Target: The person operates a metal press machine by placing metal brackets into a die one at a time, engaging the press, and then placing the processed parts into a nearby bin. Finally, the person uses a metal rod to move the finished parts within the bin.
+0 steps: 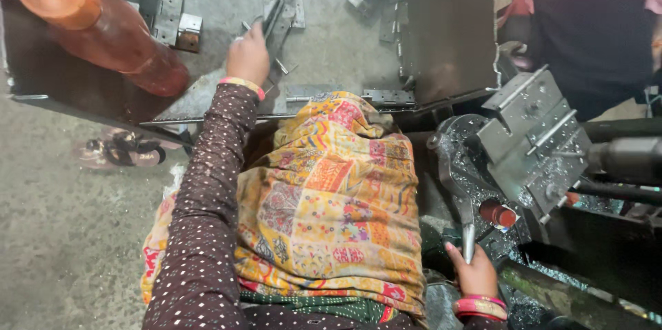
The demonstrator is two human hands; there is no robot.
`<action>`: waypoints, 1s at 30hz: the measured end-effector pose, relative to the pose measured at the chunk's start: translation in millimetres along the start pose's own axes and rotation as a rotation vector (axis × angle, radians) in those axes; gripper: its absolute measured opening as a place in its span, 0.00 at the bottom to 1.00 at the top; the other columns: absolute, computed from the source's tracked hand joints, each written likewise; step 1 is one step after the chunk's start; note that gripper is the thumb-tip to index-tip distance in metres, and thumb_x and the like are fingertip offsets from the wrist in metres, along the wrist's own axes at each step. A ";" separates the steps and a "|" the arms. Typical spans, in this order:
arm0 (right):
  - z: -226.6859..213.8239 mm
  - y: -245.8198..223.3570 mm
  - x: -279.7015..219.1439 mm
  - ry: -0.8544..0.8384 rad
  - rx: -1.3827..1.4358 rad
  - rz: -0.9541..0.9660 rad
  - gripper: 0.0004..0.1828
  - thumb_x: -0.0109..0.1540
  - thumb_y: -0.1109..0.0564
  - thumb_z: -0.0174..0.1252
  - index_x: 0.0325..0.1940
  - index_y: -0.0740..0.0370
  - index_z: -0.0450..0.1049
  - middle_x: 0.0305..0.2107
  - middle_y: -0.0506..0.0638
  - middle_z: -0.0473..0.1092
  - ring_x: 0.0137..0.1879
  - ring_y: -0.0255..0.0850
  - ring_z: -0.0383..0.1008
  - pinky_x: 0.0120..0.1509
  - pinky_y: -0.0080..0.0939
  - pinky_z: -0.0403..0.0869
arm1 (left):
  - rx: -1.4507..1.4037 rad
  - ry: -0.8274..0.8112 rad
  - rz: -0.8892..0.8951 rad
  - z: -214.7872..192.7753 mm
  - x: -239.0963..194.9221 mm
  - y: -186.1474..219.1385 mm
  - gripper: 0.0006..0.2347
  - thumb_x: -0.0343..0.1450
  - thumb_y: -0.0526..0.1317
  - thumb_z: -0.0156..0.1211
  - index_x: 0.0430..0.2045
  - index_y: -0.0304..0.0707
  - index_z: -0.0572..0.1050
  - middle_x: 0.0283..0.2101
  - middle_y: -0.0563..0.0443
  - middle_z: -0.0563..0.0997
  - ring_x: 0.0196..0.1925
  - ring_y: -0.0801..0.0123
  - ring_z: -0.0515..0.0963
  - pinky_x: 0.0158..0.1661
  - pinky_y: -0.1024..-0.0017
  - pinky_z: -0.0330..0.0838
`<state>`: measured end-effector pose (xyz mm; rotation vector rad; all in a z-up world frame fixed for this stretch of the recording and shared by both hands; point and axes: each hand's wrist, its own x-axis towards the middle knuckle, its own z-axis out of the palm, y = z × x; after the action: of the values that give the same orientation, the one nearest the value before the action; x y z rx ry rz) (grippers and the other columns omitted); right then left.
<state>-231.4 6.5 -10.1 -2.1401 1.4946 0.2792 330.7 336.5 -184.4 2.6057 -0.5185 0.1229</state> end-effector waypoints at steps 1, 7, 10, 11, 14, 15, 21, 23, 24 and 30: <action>1.3 2.0 3.2 0.005 -0.011 -0.036 0.29 0.57 0.37 0.66 0.38 0.68 0.73 0.16 0.55 0.71 0.18 0.44 0.72 0.25 0.47 0.70 | -0.073 0.030 -0.051 -0.5 3.2 0.1 0.18 0.75 0.32 0.56 0.62 0.30 0.69 0.51 0.32 0.79 0.47 0.39 0.80 0.48 0.48 0.74; 12.7 16.3 27.6 -0.029 -0.294 -0.090 0.38 0.56 0.29 0.66 0.42 0.69 0.72 0.26 0.66 0.76 0.31 0.60 0.81 0.37 0.57 0.76 | -0.282 0.202 -0.160 4.7 21.6 13.6 0.23 0.69 0.34 0.61 0.60 0.28 0.66 0.50 0.27 0.78 0.50 0.34 0.78 0.48 0.48 0.72; 26.5 20.8 33.0 0.054 -0.228 -0.252 0.38 0.52 0.28 0.64 0.50 0.61 0.72 0.34 0.65 0.77 0.42 0.66 0.78 0.45 0.62 0.75 | -0.436 0.263 0.001 -17.3 -11.1 76.2 0.25 0.70 0.35 0.64 0.61 0.26 0.64 0.52 0.26 0.79 0.52 0.38 0.78 0.49 0.51 0.72; 32.1 19.0 32.5 0.044 -0.316 -0.168 0.37 0.54 0.27 0.64 0.47 0.61 0.72 0.36 0.64 0.77 0.45 0.66 0.78 0.49 0.63 0.75 | -0.565 0.170 0.026 -33.5 -27.3 102.5 0.21 0.71 0.34 0.63 0.59 0.32 0.67 0.51 0.30 0.81 0.51 0.42 0.80 0.50 0.53 0.73; 38.3 11.0 23.6 0.075 -0.305 -0.155 0.39 0.54 0.27 0.65 0.48 0.64 0.70 0.36 0.65 0.77 0.45 0.65 0.78 0.48 0.62 0.76 | -0.832 -0.098 0.126 -83.8 -63.4 194.6 0.18 0.72 0.34 0.60 0.58 0.39 0.69 0.47 0.37 0.83 0.48 0.50 0.83 0.49 0.59 0.75; 37.3 7.3 22.6 0.071 -0.295 -0.167 0.38 0.55 0.28 0.65 0.47 0.64 0.70 0.36 0.66 0.77 0.45 0.65 0.78 0.48 0.62 0.76 | -0.894 -0.173 0.148 -97.2 -74.1 223.3 0.18 0.73 0.35 0.59 0.58 0.40 0.68 0.45 0.39 0.83 0.47 0.51 0.84 0.48 0.61 0.75; 33.7 -8.7 9.3 0.104 -0.204 -0.204 0.35 0.56 0.31 0.66 0.45 0.65 0.68 0.34 0.67 0.77 0.43 0.67 0.78 0.46 0.63 0.76 | -0.642 -0.136 0.494 -97.1 -106.4 372.6 0.10 0.77 0.40 0.59 0.52 0.41 0.76 0.51 0.42 0.81 0.56 0.50 0.79 0.56 0.57 0.73; 34.2 -11.8 6.7 0.108 -0.188 -0.200 0.35 0.56 0.32 0.66 0.44 0.64 0.68 0.33 0.67 0.77 0.43 0.67 0.78 0.46 0.63 0.76 | -0.325 -0.148 0.619 -85.5 -118.5 402.2 0.16 0.72 0.40 0.61 0.54 0.38 0.75 0.59 0.40 0.76 0.58 0.50 0.76 0.53 0.55 0.71; 35.1 -13.0 6.5 0.113 -0.184 -0.205 0.34 0.56 0.32 0.66 0.44 0.64 0.68 0.33 0.67 0.77 0.43 0.67 0.78 0.46 0.63 0.76 | -0.165 -0.151 0.676 -80.5 -123.4 412.3 0.18 0.70 0.40 0.61 0.55 0.36 0.74 0.63 0.39 0.73 0.59 0.50 0.75 0.51 0.54 0.70; 38.5 -13.7 8.3 0.132 -0.161 -0.226 0.33 0.56 0.34 0.67 0.43 0.64 0.68 0.32 0.66 0.77 0.41 0.66 0.78 0.45 0.63 0.76 | -0.195 -0.001 0.932 -69.7 -153.7 418.2 0.24 0.64 0.52 0.62 0.49 0.34 0.75 0.60 0.35 0.73 0.65 0.45 0.69 0.59 0.44 0.57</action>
<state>-211.1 23.3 -42.4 -2.4737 1.3212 0.1859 29.4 80.8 32.9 1.9778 -1.6061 0.3452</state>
